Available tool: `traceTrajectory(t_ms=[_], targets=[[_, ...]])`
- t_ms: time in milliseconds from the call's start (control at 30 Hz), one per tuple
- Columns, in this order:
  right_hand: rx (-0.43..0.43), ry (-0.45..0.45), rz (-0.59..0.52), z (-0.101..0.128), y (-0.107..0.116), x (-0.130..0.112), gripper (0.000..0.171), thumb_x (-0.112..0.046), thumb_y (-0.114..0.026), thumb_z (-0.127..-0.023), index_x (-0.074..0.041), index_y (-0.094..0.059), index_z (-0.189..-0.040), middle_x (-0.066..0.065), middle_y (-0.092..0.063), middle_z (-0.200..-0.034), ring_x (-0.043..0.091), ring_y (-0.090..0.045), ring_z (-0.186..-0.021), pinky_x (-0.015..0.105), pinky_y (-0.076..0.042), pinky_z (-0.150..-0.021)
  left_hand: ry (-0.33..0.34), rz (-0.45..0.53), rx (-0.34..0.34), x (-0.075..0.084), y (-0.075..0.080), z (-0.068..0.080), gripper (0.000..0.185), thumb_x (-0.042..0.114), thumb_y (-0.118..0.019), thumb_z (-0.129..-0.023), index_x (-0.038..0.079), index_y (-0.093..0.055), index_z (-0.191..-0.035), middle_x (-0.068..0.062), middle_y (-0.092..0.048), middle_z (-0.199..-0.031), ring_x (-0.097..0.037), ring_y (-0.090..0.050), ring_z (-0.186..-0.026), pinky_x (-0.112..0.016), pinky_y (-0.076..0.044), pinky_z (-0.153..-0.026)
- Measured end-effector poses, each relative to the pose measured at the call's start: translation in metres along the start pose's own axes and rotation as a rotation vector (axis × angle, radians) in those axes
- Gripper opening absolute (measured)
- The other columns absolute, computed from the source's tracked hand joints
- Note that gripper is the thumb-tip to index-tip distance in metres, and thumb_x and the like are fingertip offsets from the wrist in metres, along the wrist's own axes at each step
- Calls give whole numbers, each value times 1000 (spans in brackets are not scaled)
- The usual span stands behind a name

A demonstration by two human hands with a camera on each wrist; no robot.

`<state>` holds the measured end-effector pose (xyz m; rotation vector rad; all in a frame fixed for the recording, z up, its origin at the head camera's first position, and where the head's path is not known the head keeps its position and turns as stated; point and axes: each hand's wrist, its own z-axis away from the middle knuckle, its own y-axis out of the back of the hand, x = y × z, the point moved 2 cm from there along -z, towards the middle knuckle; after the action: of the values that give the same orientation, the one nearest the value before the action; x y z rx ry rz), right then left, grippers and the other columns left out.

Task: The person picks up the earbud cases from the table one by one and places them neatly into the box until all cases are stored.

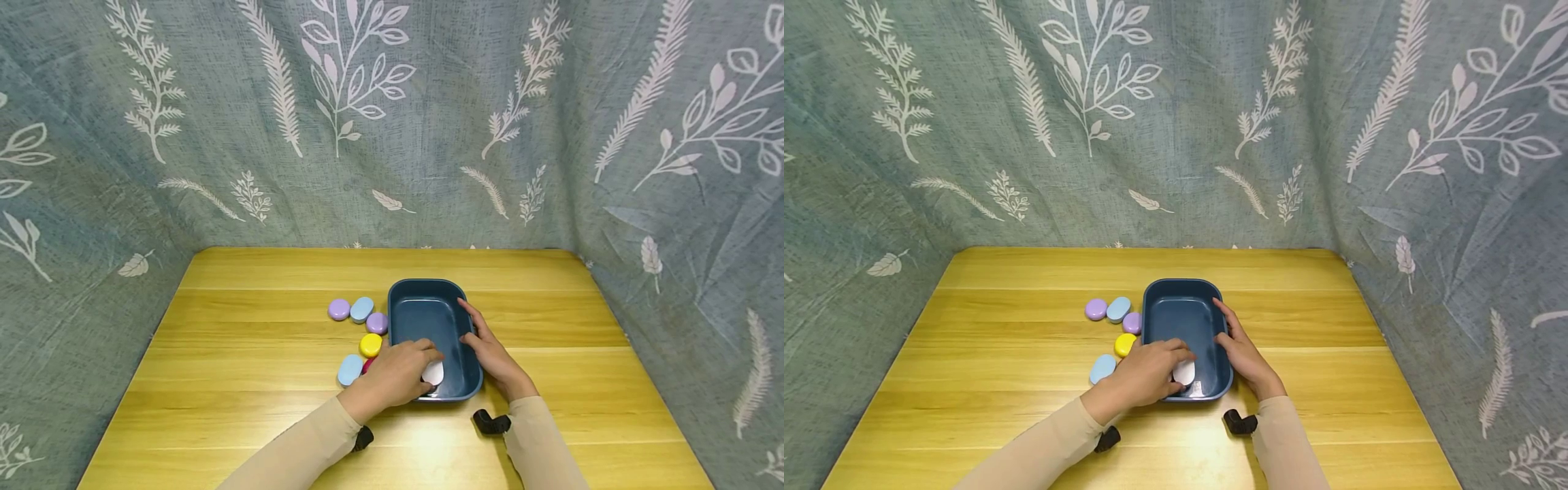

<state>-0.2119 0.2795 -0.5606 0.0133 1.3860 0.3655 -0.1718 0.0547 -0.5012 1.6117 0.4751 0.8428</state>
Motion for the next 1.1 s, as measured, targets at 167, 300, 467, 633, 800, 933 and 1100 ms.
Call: traceTrajectory(t_ms=[167,300,467,633,800,933,1100], targets=[[1,-2,8,-1,1,1,75,-8,-44,-103,-49,-21,-161,2,3,-176,38,4,-161,69,-13,-124,1,0,-1,0,-3,-1,50,42,-82,-89,27,-69,-134,8,-65,-133,-17,-67,-114,-66,-52,-95],[4,0,7,-1,0,2,75,-8,-44,-103,-50,-22,-161,1,3,-175,37,3,-161,69,-13,-124,1,-8,-3,0,-5,-1,49,42,-82,-88,27,-70,-134,8,-66,-133,-17,-67,-115,-71,-49,-96],[5,0,12,-1,0,3,74,-9,-44,-103,-50,-22,-161,1,3,-175,37,4,-161,70,-12,-124,7,-13,-7,0,-7,-3,48,41,-83,-88,28,-71,-132,8,-66,-132,-16,-68,-116,-76,-44,-99],[4,7,9,0,0,2,76,-8,-44,-102,-49,-21,-162,1,3,-176,37,3,-161,70,-13,-124,13,1,-10,1,-7,-4,46,40,-84,-87,28,-72,-130,9,-67,-132,-17,-67,-116,-80,-40,-100],[7,8,5,-1,0,2,76,-8,-45,-102,-49,-22,-161,-1,3,-175,36,5,-161,68,-12,-124,12,19,-20,0,-7,-4,46,37,-86,-86,31,-73,-129,11,-68,-130,-18,-67,-113,-80,-39,-100],[4,18,11,-1,1,2,76,-7,-44,-102,-46,-20,-163,1,4,-176,37,5,-161,68,-12,-124,16,29,-30,-1,-9,-5,48,35,-88,-83,33,-73,-129,11,-68,-131,-19,-67,-112,-79,-40,-100],[-1,21,11,0,1,2,75,-7,-44,-103,-46,-20,-163,3,2,-176,37,1,-161,66,-14,-124,27,36,-35,-2,-9,-5,49,33,-89,-82,34,-73,-128,11,-68,-131,-20,-66,-112,-77,-39,-101]])
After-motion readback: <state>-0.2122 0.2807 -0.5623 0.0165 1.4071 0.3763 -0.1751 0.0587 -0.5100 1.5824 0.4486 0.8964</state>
